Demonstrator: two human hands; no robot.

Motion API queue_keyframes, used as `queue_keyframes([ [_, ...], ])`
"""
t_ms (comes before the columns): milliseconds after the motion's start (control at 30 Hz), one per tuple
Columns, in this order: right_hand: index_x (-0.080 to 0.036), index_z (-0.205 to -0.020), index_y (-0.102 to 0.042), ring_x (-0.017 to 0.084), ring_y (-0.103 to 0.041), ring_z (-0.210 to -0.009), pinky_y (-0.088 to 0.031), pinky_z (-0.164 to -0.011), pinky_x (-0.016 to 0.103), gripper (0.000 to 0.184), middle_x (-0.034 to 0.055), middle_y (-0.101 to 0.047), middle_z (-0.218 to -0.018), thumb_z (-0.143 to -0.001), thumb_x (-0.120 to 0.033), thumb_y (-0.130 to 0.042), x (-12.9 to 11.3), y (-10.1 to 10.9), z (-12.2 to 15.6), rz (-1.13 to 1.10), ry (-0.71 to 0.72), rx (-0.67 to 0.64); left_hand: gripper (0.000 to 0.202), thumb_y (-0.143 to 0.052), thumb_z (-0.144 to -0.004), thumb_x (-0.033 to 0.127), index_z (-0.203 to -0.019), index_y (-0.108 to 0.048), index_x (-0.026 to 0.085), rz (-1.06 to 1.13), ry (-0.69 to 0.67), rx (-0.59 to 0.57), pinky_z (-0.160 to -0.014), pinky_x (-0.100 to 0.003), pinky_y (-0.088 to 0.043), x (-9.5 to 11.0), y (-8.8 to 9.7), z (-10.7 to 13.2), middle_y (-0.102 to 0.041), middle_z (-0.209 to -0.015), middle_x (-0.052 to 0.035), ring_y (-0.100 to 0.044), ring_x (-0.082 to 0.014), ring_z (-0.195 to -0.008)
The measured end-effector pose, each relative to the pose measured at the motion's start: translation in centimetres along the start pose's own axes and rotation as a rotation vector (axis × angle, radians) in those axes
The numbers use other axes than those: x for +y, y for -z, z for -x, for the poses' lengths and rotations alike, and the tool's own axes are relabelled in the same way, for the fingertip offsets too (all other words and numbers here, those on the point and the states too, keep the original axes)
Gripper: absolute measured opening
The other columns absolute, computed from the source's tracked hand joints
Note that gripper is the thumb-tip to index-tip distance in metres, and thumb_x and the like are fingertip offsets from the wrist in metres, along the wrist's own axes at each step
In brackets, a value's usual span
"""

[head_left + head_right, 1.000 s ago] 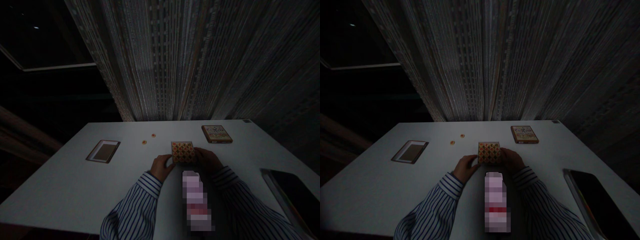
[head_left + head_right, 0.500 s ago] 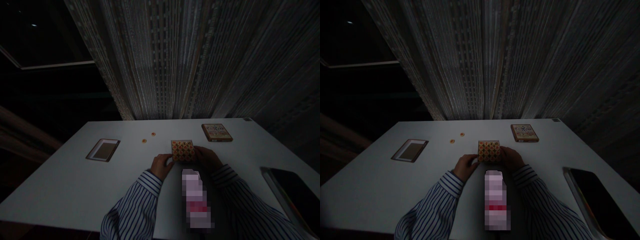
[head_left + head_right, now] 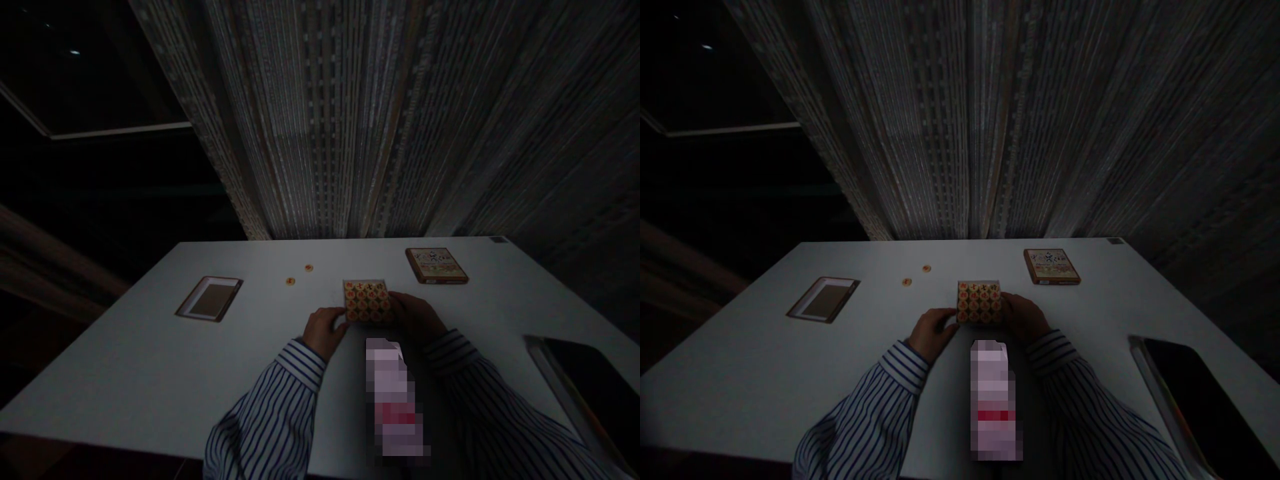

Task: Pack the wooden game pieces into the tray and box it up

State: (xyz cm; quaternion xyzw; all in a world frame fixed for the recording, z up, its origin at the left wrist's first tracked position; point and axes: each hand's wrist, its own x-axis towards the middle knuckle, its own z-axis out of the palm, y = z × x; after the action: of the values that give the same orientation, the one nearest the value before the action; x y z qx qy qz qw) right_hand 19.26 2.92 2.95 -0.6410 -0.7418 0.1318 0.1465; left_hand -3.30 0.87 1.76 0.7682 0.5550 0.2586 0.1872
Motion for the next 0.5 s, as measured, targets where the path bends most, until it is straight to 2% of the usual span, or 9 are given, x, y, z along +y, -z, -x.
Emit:
queue_keyframes([
  [300,-0.015,-0.109,-0.058,0.019,-0.059,-0.094,-0.043,-0.081,0.028,0.038,0.009,-0.065,-0.103,-0.086,-0.028,-0.031,0.2,0.1,0.0,-0.042,0.021,0.024,0.031,-0.061,-0.072,0.024,-0.102,-0.062,0.018,-0.006,-0.04,0.014,-0.084,-0.035,-0.046,0.2,0.2,0.0,-0.067,-0.098,-0.0061,-0.059,-0.0207,-0.093],
  [500,-0.015,-0.098,-0.062,0.018,-0.061,-0.088,-0.045,-0.076,0.027,0.032,0.0079,-0.067,-0.096,-0.083,-0.027,-0.036,-0.3,1.1,-0.1,-0.118,-0.033,0.159,0.02,-0.058,-0.074,0.023,-0.093,-0.064,0.017,0.057,-0.034,0.132,-0.077,-0.031,-0.048,0.0,0.5,0.0,-0.068,-0.088,-0.0056,-0.06,-0.0173,-0.084],
])
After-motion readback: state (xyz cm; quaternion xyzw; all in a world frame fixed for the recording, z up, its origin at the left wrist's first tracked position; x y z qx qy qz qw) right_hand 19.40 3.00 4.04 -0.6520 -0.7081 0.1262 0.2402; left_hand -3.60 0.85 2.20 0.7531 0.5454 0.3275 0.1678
